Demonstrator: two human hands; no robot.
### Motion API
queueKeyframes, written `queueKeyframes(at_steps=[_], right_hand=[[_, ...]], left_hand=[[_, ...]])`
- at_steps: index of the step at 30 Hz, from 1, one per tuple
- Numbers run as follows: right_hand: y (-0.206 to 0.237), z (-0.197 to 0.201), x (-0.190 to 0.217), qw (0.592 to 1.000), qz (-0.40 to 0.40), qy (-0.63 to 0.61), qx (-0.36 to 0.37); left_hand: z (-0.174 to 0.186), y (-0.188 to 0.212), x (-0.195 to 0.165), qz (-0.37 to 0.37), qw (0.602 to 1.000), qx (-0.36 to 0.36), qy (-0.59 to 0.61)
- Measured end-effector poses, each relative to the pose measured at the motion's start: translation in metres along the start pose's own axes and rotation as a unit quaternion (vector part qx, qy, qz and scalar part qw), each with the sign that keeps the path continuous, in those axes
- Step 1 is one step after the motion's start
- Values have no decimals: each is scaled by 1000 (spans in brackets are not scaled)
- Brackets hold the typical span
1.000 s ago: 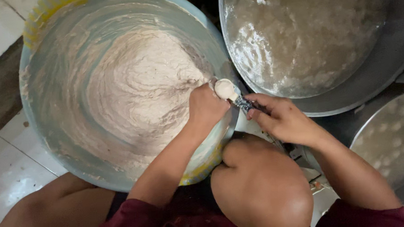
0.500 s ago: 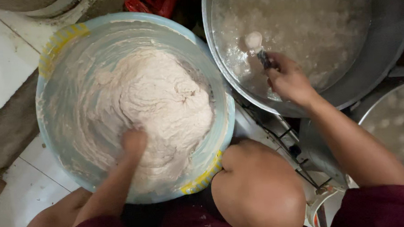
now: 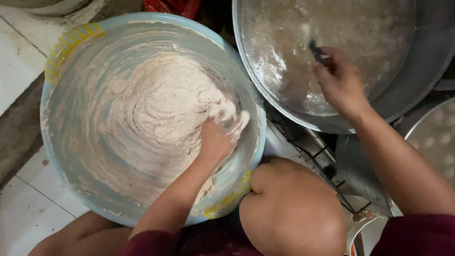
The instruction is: The person sits on the floor beside a large basin of dough and a water-filled basin. They scoop portions of dough with a spoon, dip and shape the portion in the water, and place the formed dough balls into perforated trays, repeating the cycle continuously.
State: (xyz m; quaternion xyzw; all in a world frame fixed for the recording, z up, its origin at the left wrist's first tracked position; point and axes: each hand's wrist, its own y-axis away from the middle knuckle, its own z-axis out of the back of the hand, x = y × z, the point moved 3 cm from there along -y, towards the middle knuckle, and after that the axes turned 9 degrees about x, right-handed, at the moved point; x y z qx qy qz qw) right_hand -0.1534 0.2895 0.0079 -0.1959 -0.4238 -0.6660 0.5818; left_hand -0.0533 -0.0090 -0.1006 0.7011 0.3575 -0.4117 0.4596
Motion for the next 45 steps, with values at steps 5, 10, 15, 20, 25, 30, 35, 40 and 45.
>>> queueKeyframes(at_steps=[5,10,15,20,25,30,35,40,45], right_hand=[[63,-1,40,987,-133,-38,76],[102,-32,86,979,68,80,176],[105,-45,96,971,67,82,215],[96,-45,66,936,-111,-101,319],[93,-7,28,966,-158,-78,190],[90,33,13,971,-67,220,69],[94,35,23,980,-69,185,26],[105,-9,53,987,-49,47,147],[108,-38,87,974,120,84,175]], left_hand=[[-21,-14,-59,-199,942,-46,-267],[-30,-12,-78,-143,912,-115,-366],[-35,-12,-79,-139,929,-98,-328],[-23,-15,-80,-73,910,-105,-395],[-9,-11,-54,68,865,-185,-462],[-6,-14,-14,92,924,-170,-329],[-21,-10,-30,-220,828,-126,-500],[-40,-3,-53,-196,931,-147,-272],[-49,-11,-66,-129,937,-120,-301]])
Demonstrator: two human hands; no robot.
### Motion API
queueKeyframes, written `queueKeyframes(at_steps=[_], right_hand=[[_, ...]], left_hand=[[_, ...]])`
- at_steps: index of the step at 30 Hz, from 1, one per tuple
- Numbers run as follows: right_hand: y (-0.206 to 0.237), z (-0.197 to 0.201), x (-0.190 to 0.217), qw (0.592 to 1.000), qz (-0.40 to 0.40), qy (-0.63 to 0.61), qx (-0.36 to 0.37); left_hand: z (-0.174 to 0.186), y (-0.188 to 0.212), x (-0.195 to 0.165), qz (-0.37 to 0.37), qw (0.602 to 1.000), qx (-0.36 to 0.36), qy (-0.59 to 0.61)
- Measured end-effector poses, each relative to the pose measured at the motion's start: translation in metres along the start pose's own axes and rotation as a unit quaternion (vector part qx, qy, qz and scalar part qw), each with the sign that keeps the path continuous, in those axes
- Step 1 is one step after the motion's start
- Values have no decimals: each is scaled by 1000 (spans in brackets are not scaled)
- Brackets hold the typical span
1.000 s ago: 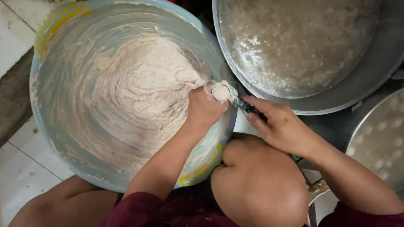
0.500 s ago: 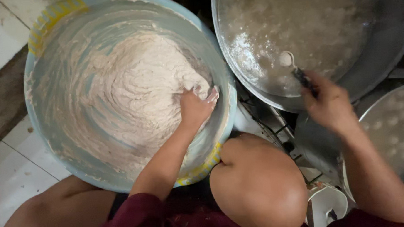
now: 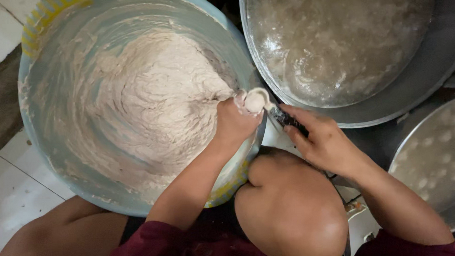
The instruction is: The person sits on the floor beside a large basin of dough and a water-filled basin. They scoop portions of dough with a spoon, dip and shape the portion in the water, and place the formed dough balls into perforated trays, repeating the cycle continuously.
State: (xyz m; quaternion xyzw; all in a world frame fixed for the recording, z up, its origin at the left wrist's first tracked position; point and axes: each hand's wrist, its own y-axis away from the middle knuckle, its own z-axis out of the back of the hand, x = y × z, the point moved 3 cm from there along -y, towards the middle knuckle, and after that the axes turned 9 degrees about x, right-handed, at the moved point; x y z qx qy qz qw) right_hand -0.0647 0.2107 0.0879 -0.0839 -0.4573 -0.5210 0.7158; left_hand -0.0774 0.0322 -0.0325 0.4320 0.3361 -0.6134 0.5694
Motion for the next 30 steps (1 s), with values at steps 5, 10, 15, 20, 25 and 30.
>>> queueKeyframes(at_steps=[5,10,15,20,25,30], right_hand=[[-4,-8,-22,964,-168,-159,129],[10,9,-63,941,-219,-242,84],[27,55,-102,985,-142,69,-64],[39,71,-117,940,-244,208,-114],[41,64,-91,962,-171,142,-157],[25,25,-62,966,-185,-164,-76]], left_hand=[[-7,-3,7,39,996,52,-56],[25,-30,56,176,947,122,-238],[114,-94,120,347,884,60,-306],[115,-127,132,325,887,57,-324],[22,-66,104,64,914,141,-376],[-2,2,52,-138,979,-4,-149]])
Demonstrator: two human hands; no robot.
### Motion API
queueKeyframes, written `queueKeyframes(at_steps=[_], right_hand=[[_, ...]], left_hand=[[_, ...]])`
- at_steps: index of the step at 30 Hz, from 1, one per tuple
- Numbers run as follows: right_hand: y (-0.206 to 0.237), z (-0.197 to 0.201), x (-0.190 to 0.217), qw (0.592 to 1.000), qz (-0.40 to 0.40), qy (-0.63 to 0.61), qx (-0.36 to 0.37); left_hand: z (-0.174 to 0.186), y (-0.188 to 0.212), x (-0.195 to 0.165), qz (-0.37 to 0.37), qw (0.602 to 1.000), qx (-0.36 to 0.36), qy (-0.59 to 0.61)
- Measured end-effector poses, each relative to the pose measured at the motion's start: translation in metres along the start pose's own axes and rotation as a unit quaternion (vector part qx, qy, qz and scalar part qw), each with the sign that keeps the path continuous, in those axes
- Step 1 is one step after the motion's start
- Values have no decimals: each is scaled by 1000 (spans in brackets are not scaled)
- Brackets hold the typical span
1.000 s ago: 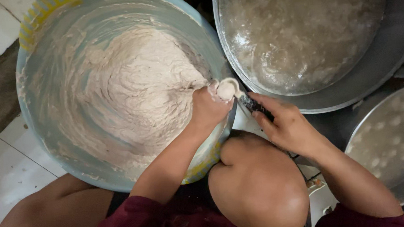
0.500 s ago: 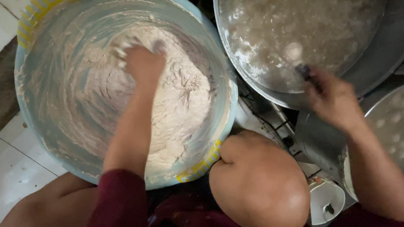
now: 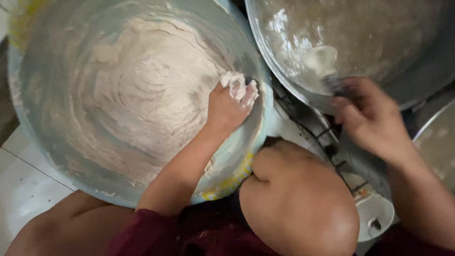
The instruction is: The person sits on the floor beside a large basin of dough and a water-filled basin. They scoop portions of dough with a spoon, dip and shape the portion in the water, and place the formed dough balls into perforated trays, repeating the cycle continuously.
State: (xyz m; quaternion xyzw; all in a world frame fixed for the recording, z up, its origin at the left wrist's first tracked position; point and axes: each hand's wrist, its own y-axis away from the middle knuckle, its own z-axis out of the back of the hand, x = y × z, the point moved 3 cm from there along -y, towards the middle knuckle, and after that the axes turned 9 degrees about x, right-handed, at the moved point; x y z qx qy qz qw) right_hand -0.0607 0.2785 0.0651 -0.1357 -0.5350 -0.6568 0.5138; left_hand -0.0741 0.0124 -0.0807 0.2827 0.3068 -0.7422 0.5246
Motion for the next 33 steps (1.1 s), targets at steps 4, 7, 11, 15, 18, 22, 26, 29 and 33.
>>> queueKeyframes(at_steps=[4,7,11,15,18,22,26,29,33], right_hand=[[6,-32,30,991,-28,83,98],[5,-44,53,983,85,126,99],[2,-50,54,977,82,140,141],[-7,-46,32,982,-1,47,185],[-10,-35,14,980,-49,-1,194],[-17,-1,-10,986,-62,-50,146],[-36,43,-42,990,-131,4,50],[-48,61,-52,955,-22,293,-24],[-54,64,-63,938,-24,337,-79]], left_hand=[[18,-8,-35,-34,999,14,33],[27,-18,-41,52,990,15,130],[17,-13,-42,87,984,42,150],[-4,-8,-22,143,979,131,57],[6,-30,25,93,957,236,-137],[83,-73,133,98,865,275,-407],[161,-34,205,252,834,338,-356],[159,38,202,236,745,456,-427],[118,137,150,288,794,385,-372]])
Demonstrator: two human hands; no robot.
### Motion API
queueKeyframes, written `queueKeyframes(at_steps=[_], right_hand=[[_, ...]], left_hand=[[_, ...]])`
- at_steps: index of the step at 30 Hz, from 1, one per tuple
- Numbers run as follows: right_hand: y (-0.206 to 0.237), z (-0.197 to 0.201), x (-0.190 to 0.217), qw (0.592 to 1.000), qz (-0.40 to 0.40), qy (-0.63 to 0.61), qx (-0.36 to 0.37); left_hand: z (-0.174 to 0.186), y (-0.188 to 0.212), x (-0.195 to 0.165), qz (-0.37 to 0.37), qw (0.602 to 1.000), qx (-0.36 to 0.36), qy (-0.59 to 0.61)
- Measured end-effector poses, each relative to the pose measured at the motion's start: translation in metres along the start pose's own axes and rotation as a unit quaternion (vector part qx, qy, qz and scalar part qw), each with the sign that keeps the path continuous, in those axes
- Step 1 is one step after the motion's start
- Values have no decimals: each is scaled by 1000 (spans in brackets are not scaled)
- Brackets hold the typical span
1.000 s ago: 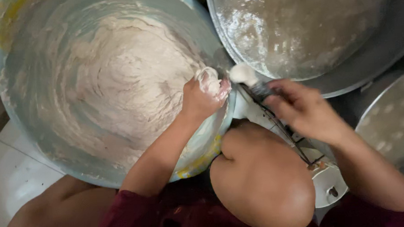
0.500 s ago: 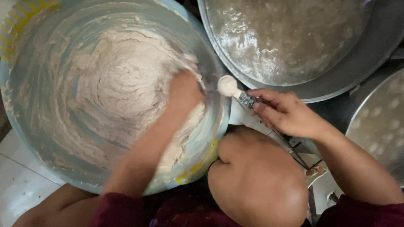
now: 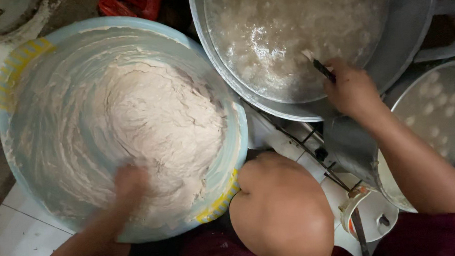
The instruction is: The person sits on the floor beside a large basin of dough and a water-filled basin. They scoop portions of dough with a spoon, dip and shape the portion in the water, and place the formed dough balls into perforated trays, repeating the cycle continuously.
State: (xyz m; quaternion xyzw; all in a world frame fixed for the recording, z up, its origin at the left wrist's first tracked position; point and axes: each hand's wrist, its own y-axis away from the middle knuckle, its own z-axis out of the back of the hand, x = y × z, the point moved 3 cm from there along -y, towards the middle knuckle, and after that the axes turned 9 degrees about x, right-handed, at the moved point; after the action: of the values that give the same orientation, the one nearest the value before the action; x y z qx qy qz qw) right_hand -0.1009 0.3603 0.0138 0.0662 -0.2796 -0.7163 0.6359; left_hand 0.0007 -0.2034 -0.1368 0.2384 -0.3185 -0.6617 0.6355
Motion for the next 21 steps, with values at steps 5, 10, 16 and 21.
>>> queueKeyframes(at_steps=[5,10,16,21], right_hand=[[2,7,3,999,4,-2,-41],[16,28,2,997,-16,-56,-40],[53,27,29,976,22,-213,-28],[75,-2,81,908,13,-371,193]], left_hand=[[-33,20,-82,-166,985,15,-47],[19,28,-134,-373,872,-301,104],[82,0,-202,-235,727,-99,638],[135,28,-213,-297,783,-319,444]])
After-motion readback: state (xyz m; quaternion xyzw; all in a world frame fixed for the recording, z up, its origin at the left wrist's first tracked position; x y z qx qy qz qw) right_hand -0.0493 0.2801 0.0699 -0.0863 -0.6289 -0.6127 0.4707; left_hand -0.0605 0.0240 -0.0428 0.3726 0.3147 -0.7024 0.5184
